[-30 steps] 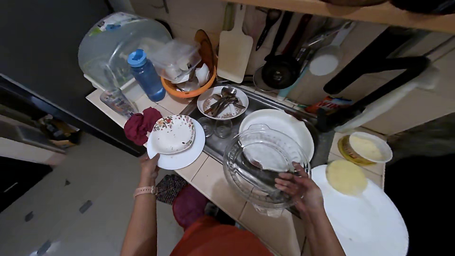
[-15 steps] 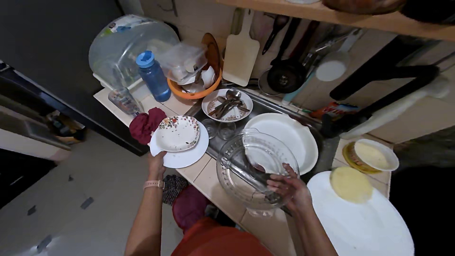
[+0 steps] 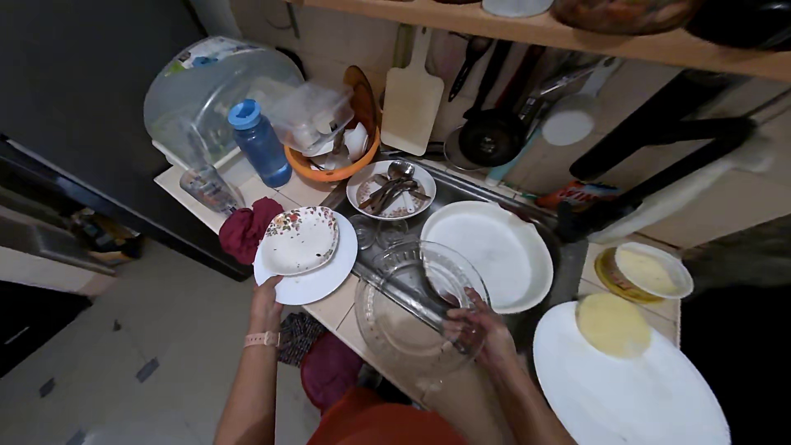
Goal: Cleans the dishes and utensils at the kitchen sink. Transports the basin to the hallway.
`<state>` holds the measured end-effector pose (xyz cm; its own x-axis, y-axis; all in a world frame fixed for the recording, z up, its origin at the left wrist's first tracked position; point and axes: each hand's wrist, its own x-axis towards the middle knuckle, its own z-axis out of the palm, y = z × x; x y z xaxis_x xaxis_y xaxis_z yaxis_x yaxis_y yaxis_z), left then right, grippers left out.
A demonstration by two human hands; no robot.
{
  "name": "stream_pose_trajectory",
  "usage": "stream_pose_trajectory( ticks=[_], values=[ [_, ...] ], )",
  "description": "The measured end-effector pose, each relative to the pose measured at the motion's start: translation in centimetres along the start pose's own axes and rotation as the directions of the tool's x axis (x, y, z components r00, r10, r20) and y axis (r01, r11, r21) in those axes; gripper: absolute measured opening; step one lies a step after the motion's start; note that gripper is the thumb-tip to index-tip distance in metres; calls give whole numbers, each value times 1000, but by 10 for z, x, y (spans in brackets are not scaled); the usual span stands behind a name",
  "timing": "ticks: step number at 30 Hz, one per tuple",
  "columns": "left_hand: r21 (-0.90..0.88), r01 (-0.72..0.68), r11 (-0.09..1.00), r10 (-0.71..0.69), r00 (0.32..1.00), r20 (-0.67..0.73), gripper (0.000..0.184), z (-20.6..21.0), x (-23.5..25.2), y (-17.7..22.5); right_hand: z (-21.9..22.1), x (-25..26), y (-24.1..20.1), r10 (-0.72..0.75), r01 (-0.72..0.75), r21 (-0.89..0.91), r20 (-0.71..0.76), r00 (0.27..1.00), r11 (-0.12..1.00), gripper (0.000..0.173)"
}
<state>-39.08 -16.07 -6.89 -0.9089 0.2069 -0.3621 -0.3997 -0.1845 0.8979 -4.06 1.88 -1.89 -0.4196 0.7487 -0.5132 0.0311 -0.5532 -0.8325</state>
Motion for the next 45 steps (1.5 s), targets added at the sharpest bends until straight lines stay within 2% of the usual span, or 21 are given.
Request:
stream_pose_trajectory(
  ticks=[7,14,19,24,27,30,33,35,37,40,41,42,44,45],
  values=[
    [28,-57,998,57,998,20,42,10,6,38,39,12,8,27,-28,7,61,998,1000,55],
    [43,-118,992,116,992,49,38,28,8,77,101,28,18,87,-96,47,154,984,994,62],
    [52,-134,990,128,986,107,35,31,18,88,146,49,22,156,-164,23,208,966,986,56],
    [33,-122,992,116,981,154,31,43,26,96,187,70,22,196,-197,-20,227,954,980,59],
    [26,-135,990,127,971,202,32,51,30,98,206,79,13,241,-220,-137,164,956,966,51],
    [23,-130,991,122,969,214,32,60,31,99,212,90,11,163,-108,-358,127,978,927,32],
    [65,-105,992,86,967,240,34,69,34,96,210,94,-4,94,65,-672,197,976,738,31],
    [90,-106,990,78,958,276,35,74,36,92,208,102,-3,86,139,-747,254,963,650,34],
    [103,-105,989,70,952,297,34,83,35,87,207,107,-5,150,92,-748,249,957,657,37],
    [111,-88,990,43,934,356,33,97,32,80,197,106,-11,254,-84,-643,177,951,762,38],
    [120,-87,989,35,925,378,34,102,29,77,187,102,-18,245,-115,-599,141,959,792,38],
    [134,-88,987,28,917,397,35,107,26,76,173,98,-24,172,-98,-559,83,982,824,38],
    [173,-98,980,15,905,426,32,118,18,72,138,87,-41,-102,57,-513,-59,993,856,38],
    [195,-101,976,5,897,442,33,123,13,70,121,83,-48,-271,172,-520,-120,955,837,36]
  ],
)
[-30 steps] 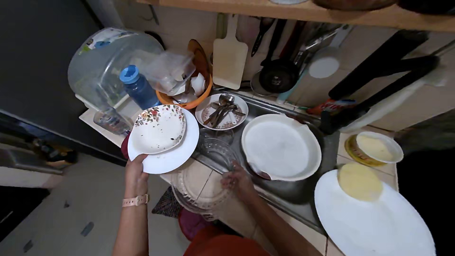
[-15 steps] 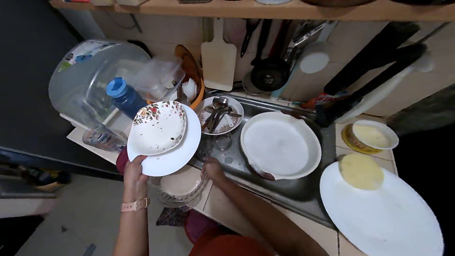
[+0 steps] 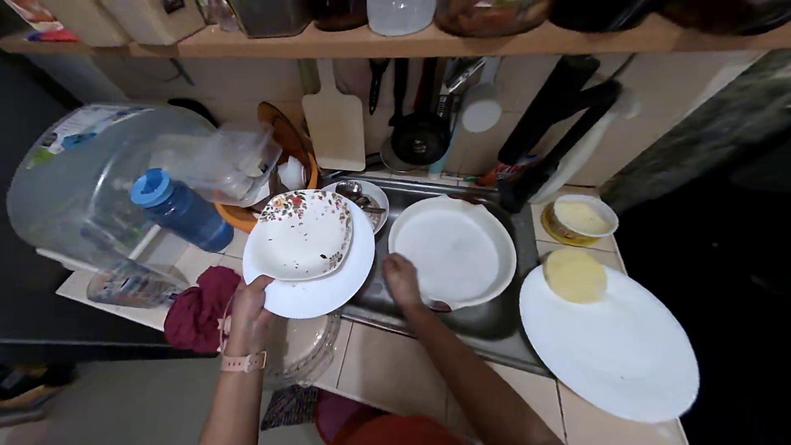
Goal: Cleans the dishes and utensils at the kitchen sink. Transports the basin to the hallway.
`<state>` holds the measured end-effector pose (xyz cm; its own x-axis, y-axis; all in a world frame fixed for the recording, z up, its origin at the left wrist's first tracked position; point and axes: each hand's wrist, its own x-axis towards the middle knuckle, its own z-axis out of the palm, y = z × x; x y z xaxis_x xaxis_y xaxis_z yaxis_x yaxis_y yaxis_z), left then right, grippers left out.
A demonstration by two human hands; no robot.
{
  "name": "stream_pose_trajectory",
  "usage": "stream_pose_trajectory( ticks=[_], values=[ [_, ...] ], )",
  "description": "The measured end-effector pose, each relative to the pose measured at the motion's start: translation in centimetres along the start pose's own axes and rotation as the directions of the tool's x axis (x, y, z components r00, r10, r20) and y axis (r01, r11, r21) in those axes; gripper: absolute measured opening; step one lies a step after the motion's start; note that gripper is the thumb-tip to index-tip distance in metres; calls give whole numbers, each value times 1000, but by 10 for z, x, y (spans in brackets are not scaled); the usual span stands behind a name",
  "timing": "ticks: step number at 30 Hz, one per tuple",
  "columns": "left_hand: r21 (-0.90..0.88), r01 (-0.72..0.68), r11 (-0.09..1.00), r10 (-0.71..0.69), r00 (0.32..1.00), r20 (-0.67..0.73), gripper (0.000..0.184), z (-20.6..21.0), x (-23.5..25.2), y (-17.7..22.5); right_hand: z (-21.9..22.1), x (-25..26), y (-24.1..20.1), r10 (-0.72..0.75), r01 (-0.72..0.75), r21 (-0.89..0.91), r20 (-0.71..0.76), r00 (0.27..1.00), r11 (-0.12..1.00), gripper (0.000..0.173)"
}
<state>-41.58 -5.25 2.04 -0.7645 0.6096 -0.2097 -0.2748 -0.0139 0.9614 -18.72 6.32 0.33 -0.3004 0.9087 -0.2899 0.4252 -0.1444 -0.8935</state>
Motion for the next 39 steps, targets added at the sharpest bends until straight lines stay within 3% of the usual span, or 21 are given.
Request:
stream_pose_trajectory(
  ticks=[2,5,8,11,15,19,23,27,30,34,39],
  values=[
    [61,21,998,-23,999,31,36,17,-6,-2,-29,4,3,-215,210,-44,-176,961,977,31],
    [133,68,989,-76,996,56,42,50,-21,-4,-57,12,-8,-360,341,-143,-133,924,929,29],
    [153,89,984,-104,990,96,45,85,-33,-10,-77,23,-25,-188,187,-317,27,982,930,41],
    [171,106,980,-130,982,135,43,112,-33,-23,-91,38,-11,-69,44,-362,-55,996,931,52],
    [235,97,967,-138,977,163,47,142,-37,-29,-101,53,19,18,-43,-186,-136,991,982,68],
    [325,54,944,-123,973,196,42,164,-38,-30,-111,70,54,141,-147,-49,-117,983,988,50],
    [472,-44,881,-59,978,201,40,173,-36,-21,-124,75,78,238,-192,257,-159,958,947,48],
    [594,-165,788,63,980,188,45,167,-35,-3,-134,80,100,363,-270,381,-199,910,884,44],
    [620,-203,757,143,979,146,46,156,-32,8,-138,81,111,387,-321,280,-225,894,905,44],
    [626,-264,734,227,964,140,47,141,-30,17,-147,77,97,354,-405,-191,-251,901,894,60],
    [564,-279,777,250,959,130,46,140,-33,14,-142,83,87,383,-460,-327,-274,882,825,65]
  ],
)
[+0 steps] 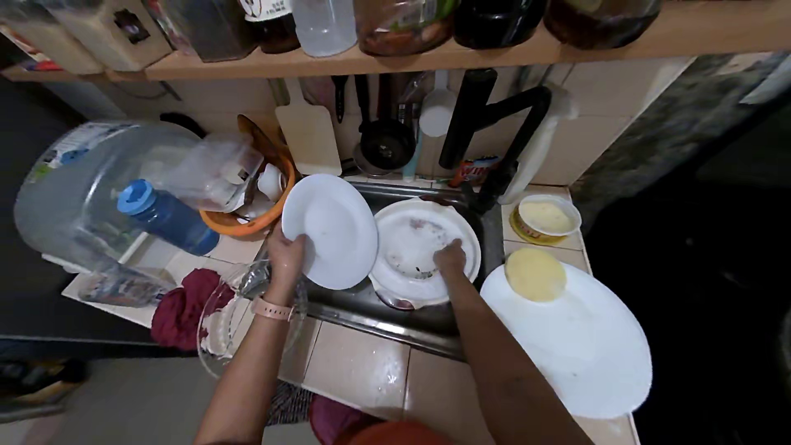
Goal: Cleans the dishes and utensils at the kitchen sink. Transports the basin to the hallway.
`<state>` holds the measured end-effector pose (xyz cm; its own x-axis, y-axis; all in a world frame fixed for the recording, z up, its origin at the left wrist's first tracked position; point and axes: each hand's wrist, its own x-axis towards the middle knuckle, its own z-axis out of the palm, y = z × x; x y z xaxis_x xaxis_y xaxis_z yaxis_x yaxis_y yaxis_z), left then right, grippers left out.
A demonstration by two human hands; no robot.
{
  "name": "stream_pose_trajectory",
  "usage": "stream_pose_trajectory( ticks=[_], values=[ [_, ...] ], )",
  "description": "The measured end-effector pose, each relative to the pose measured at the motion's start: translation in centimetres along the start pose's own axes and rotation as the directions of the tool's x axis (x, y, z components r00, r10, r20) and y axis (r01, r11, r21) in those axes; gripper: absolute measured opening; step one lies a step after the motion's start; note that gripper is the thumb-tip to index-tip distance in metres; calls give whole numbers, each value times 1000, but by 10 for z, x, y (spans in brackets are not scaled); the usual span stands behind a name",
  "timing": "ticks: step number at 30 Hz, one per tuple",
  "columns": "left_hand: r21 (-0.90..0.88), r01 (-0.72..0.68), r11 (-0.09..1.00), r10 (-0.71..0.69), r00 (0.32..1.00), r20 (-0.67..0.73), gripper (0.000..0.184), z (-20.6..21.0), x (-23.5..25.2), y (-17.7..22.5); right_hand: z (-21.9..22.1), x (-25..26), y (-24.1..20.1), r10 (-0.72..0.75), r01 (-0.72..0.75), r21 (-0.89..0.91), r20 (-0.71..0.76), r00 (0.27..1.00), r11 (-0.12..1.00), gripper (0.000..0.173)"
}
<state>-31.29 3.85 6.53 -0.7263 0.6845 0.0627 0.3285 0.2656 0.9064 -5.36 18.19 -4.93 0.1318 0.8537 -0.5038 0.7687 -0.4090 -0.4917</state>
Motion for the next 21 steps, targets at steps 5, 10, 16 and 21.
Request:
stream_pose_trajectory(
  ticks=[5,10,16,21],
  values=[
    [56,20,998,-24,997,72,47,21,-12,10,7,-4,-7,-17,19,-49,27,999,999,62],
    [104,34,994,-50,986,156,42,52,-11,10,20,-16,9,-156,179,-195,125,980,964,48],
    [174,68,982,-106,970,221,41,86,-13,10,19,-10,2,-144,144,-26,12,990,989,43],
    [183,90,979,-136,956,259,40,110,-20,8,39,-21,4,-22,6,344,43,999,939,45]
  ],
)
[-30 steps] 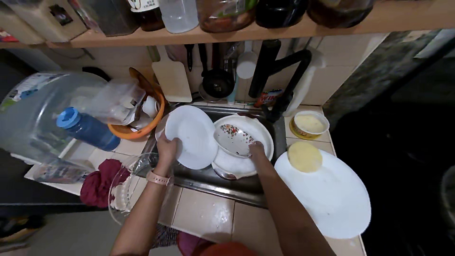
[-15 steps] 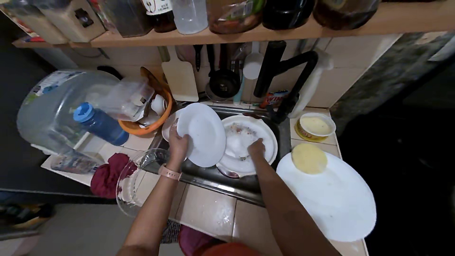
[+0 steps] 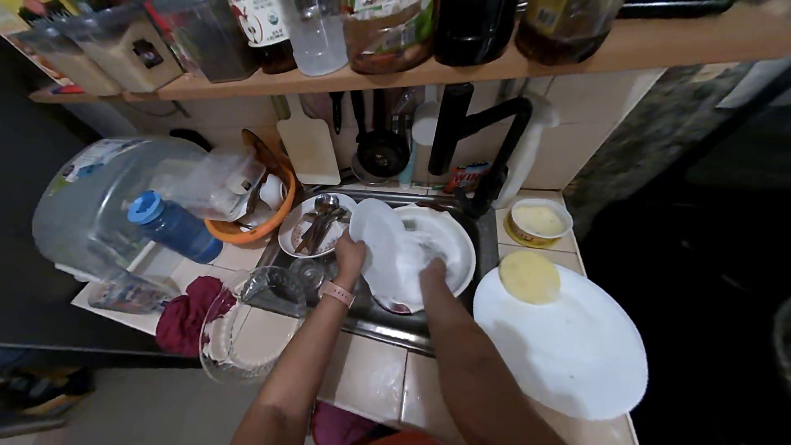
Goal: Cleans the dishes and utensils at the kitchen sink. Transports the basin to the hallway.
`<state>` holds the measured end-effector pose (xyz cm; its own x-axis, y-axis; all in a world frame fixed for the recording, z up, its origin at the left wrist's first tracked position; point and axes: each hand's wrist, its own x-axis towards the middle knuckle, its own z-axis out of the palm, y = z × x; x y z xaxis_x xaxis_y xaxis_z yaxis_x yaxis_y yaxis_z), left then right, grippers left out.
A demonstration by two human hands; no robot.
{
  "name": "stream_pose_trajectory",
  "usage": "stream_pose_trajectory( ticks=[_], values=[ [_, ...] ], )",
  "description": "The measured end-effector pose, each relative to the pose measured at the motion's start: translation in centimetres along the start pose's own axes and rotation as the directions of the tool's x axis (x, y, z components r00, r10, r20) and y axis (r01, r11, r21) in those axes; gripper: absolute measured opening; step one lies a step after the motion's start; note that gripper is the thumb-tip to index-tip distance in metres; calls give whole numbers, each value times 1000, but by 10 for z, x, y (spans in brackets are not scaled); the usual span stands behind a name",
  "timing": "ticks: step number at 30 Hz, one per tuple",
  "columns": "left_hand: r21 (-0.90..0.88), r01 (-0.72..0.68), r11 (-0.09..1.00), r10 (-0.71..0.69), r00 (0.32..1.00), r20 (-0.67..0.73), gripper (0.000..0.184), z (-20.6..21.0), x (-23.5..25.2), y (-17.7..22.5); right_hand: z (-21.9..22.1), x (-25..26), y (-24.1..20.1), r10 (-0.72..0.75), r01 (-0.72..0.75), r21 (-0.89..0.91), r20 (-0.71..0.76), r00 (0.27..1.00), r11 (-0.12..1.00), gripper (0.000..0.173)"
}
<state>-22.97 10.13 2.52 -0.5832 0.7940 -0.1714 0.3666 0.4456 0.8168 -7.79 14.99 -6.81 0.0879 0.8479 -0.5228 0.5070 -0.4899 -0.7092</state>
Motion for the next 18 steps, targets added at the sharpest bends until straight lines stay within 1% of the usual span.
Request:
stream_pose_trajectory(
  ticks=[1,2,3,4,6,8,9,10,11,12,13,14,15,16,17,18],
  values=[
    [-25,2,1000,-2,1000,4,40,6,-1,0,9,1,-4,-5,6,121,-11,1000,993,44],
    [-57,0,998,0,1000,4,38,11,-1,-1,21,2,-10,-6,29,330,-71,997,944,42],
    [-87,3,996,-3,1000,3,36,16,-1,-3,31,0,-17,-26,79,469,-118,993,879,41],
    [-103,15,995,-15,1000,8,34,20,1,-4,39,-5,-22,-69,140,545,-148,986,826,39],
    [-89,47,995,-44,998,35,37,24,2,-3,42,-26,-31,-246,262,636,-117,962,726,38],
    [-71,50,996,-46,997,56,40,27,2,0,44,-45,-36,-470,363,694,-40,882,622,42],
    [-74,38,997,-34,998,55,40,29,4,-2,45,-51,-40,-549,376,715,15,835,590,43],
    [-86,27,996,-23,999,49,40,32,6,-5,46,-53,-46,-595,360,733,75,800,577,44],
    [-91,23,996,-19,999,44,41,35,7,-8,48,-49,-51,-620,349,729,129,774,588,46],
    [-87,32,996,-28,998,50,42,36,7,-8,50,-39,-55,-637,375,679,178,750,631,47],
    [-82,43,996,-38,998,55,42,37,6,-7,52,-23,-56,-657,462,556,216,722,691,48],
    [-74,50,996,-46,997,59,42,37,3,-4,52,-5,-55,-668,568,370,250,701,735,50],
    [-49,57,997,-54,997,64,43,37,-1,0,49,10,-53,-647,622,183,283,708,761,51],
    [-21,68,997,-66,995,71,44,37,-4,4,45,23,-48,-611,632,35,303,731,774,53],
    [-6,75,997,-74,994,76,45,37,-7,6,40,35,-39,-572,614,-61,299,764,787,52],
    [-12,73,997,-72,994,82,46,37,-8,6,32,39,-30,-516,565,-105,301,802,818,50]
  ],
)
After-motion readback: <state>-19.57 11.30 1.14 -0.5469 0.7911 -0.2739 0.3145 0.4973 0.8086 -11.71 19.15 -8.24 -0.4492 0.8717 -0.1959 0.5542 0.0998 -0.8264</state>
